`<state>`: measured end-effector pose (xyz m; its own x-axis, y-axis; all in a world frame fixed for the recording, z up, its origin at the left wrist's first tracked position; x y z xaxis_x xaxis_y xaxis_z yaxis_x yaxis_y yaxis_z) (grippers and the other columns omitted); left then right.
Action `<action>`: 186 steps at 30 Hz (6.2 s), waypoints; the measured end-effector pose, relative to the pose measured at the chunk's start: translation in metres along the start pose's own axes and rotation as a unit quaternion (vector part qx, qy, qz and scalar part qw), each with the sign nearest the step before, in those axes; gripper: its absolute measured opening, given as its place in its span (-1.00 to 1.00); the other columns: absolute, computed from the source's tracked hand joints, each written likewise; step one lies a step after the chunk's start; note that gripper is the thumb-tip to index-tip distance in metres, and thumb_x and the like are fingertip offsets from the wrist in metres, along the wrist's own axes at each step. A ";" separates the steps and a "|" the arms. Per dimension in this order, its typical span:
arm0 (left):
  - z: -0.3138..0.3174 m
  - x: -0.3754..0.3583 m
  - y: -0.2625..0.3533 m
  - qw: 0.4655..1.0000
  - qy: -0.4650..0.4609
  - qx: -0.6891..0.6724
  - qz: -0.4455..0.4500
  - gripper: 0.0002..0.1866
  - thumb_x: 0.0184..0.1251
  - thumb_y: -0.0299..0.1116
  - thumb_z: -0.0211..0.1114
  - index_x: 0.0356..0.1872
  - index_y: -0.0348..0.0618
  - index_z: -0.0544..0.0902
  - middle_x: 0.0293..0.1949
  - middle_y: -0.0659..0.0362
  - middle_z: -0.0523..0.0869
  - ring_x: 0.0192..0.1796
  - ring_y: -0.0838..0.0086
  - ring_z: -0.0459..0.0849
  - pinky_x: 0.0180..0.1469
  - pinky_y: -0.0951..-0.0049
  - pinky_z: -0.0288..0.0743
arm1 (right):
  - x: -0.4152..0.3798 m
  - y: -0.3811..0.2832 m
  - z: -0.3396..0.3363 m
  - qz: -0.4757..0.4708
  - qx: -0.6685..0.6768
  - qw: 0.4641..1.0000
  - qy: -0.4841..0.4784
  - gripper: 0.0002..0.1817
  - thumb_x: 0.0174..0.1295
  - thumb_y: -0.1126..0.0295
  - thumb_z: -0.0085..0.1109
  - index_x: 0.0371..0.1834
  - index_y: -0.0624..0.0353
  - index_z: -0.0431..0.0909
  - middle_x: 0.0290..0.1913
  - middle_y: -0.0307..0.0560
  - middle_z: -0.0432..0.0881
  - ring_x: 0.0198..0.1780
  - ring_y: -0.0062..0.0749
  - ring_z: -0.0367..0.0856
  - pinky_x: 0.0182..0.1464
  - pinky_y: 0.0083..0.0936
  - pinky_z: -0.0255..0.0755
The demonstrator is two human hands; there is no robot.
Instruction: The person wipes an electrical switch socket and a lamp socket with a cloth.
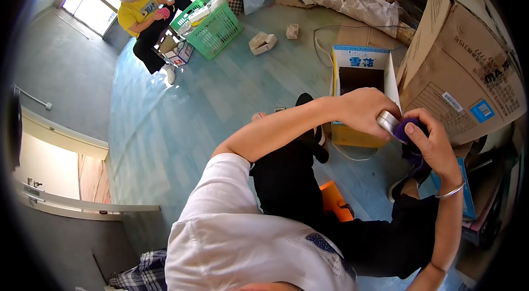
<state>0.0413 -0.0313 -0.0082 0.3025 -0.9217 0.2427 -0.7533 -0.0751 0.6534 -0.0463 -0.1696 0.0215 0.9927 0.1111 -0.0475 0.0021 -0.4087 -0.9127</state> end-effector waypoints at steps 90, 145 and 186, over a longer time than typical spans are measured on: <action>0.001 0.014 0.041 0.996 -0.005 -0.006 -0.093 -0.66 0.02 -0.24 0.51 -0.29 -0.29 0.69 -0.50 0.13 0.70 -0.48 0.51 0.63 -0.37 0.47 0.51 | -0.014 -0.015 -0.016 -0.200 -0.181 0.954 0.133 -0.71 0.10 0.13 0.33 -0.33 0.11 0.62 -0.30 -0.14 0.57 -0.24 -0.18 0.58 -0.21 -0.34 0.44; -0.005 0.002 0.034 0.986 -0.013 -0.082 -0.145 -0.60 0.03 -0.44 0.51 -0.07 -0.33 0.67 -0.27 0.16 0.75 -0.24 0.61 0.66 -0.16 0.50 0.57 | -0.020 -0.007 -0.014 -0.149 -0.161 0.973 0.069 -0.60 0.07 0.04 0.37 -0.26 0.14 0.57 -0.22 -0.08 0.54 -0.15 -0.17 0.57 -0.14 -0.33 0.43; -0.025 0.005 0.041 0.969 0.209 -0.083 -0.098 -0.62 0.12 -0.35 0.49 -0.03 -0.22 0.69 -0.19 0.15 0.76 -0.15 0.55 0.69 -0.04 0.50 0.53 | -0.008 0.006 -0.035 -0.064 0.095 0.984 0.137 -0.62 0.27 0.08 0.29 -0.18 0.23 0.65 -0.35 -0.26 0.65 -0.32 -0.71 0.54 -0.26 -0.68 0.44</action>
<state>0.0268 -0.0296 0.0374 0.6663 -0.6589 0.3492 -0.5637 -0.1385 0.8143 -0.0502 -0.2047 0.0307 0.9810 -0.1088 0.1609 0.1331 -0.2267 -0.9648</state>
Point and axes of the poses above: each hand's wrist, its own x-axis towards the middle knuckle, its own z-axis out of the palm, y = z × x, the point moved 5 cm from there along x, towards the middle knuckle
